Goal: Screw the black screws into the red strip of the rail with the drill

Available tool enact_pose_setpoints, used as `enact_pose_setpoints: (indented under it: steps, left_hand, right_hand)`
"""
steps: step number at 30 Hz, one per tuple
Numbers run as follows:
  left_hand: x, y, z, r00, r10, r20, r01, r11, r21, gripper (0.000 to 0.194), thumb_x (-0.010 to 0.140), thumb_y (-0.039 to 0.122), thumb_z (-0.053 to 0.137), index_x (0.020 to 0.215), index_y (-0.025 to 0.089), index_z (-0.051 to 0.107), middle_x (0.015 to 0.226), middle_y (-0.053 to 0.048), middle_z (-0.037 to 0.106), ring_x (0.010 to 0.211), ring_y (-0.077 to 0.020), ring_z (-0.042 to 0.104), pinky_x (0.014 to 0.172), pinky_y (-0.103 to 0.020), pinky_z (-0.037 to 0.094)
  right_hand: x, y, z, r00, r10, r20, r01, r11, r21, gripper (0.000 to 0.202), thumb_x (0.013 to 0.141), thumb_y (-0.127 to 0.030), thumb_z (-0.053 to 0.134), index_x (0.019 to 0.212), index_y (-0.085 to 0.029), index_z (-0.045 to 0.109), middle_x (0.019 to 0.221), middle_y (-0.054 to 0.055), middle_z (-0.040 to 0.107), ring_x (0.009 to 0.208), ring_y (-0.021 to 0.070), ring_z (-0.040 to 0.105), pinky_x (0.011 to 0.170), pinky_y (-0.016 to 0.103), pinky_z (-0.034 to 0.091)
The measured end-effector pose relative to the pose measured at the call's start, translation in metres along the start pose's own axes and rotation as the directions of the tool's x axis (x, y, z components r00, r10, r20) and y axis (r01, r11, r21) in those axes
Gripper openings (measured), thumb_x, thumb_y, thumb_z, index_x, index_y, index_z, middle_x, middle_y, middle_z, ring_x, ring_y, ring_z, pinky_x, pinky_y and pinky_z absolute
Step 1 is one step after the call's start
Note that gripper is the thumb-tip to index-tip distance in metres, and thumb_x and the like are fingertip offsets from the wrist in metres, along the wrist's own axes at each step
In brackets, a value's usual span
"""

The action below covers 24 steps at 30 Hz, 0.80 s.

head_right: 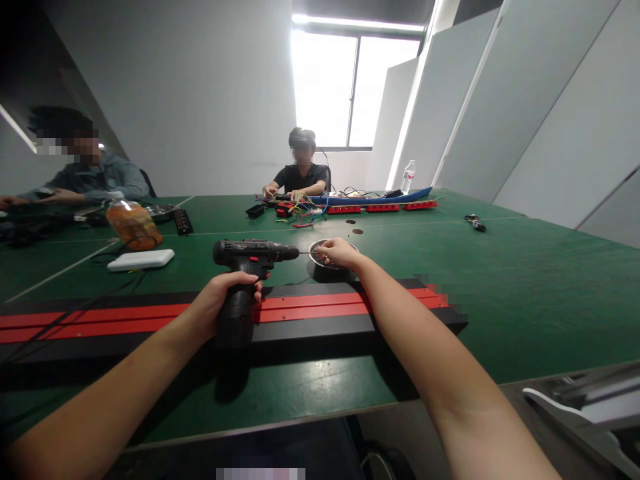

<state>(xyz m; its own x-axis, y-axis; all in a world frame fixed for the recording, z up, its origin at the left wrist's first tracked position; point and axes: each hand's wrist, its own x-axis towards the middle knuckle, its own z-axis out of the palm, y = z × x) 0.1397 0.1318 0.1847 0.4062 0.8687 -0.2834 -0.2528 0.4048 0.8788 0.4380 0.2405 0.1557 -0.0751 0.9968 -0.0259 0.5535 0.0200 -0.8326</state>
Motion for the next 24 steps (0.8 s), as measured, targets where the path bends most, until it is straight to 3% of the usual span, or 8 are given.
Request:
enact_pose_setpoints:
  steps: [10, 17, 24]
  left_hand:
    - [0.002, -0.002, -0.002, 1.0, -0.011, 0.005, 0.011, 0.999, 0.031, 0.018, 0.074, 0.027, 0.067, 0.082, 0.01, 0.065, 0.069, -0.006, 0.06, 0.053, -0.0146, 0.056, 0.049, -0.03, 0.053]
    - [0.003, -0.003, -0.003, 1.0, 0.03, 0.003, -0.03, 1.0, -0.007, 0.025, 0.073, 0.023, 0.067, 0.095, 0.011, 0.068, 0.071, -0.006, 0.062, 0.057, -0.014, 0.058, 0.051, -0.025, 0.051]
    - [0.004, -0.002, -0.003, 1.0, 0.027, 0.01, -0.027, 1.0, 0.004, 0.021, 0.073, 0.023, 0.067, 0.09, 0.011, 0.068, 0.069, -0.005, 0.061, 0.055, -0.0137, 0.057, 0.05, -0.026, 0.052]
  right_hand:
    - [-0.01, -0.013, 0.004, 0.999, -0.034, 0.026, 0.035, 0.999, -0.034, 0.021, 0.09, -0.025, 0.058, 0.072, -0.014, 0.063, 0.063, 0.002, 0.061, 0.053, 0.0092, 0.052, 0.049, 0.019, 0.039]
    - [-0.011, -0.016, 0.006, 0.999, -0.033, 0.002, 0.033, 0.999, -0.042, 0.023, 0.089, -0.026, 0.058, 0.07, -0.014, 0.062, 0.063, 0.003, 0.061, 0.053, 0.0091, 0.052, 0.048, 0.018, 0.039]
    - [-0.014, -0.019, 0.006, 1.0, -0.017, -0.007, 0.017, 0.999, -0.035, 0.022, 0.089, -0.027, 0.059, 0.072, -0.014, 0.063, 0.066, 0.003, 0.062, 0.054, 0.0089, 0.053, 0.049, 0.018, 0.04]
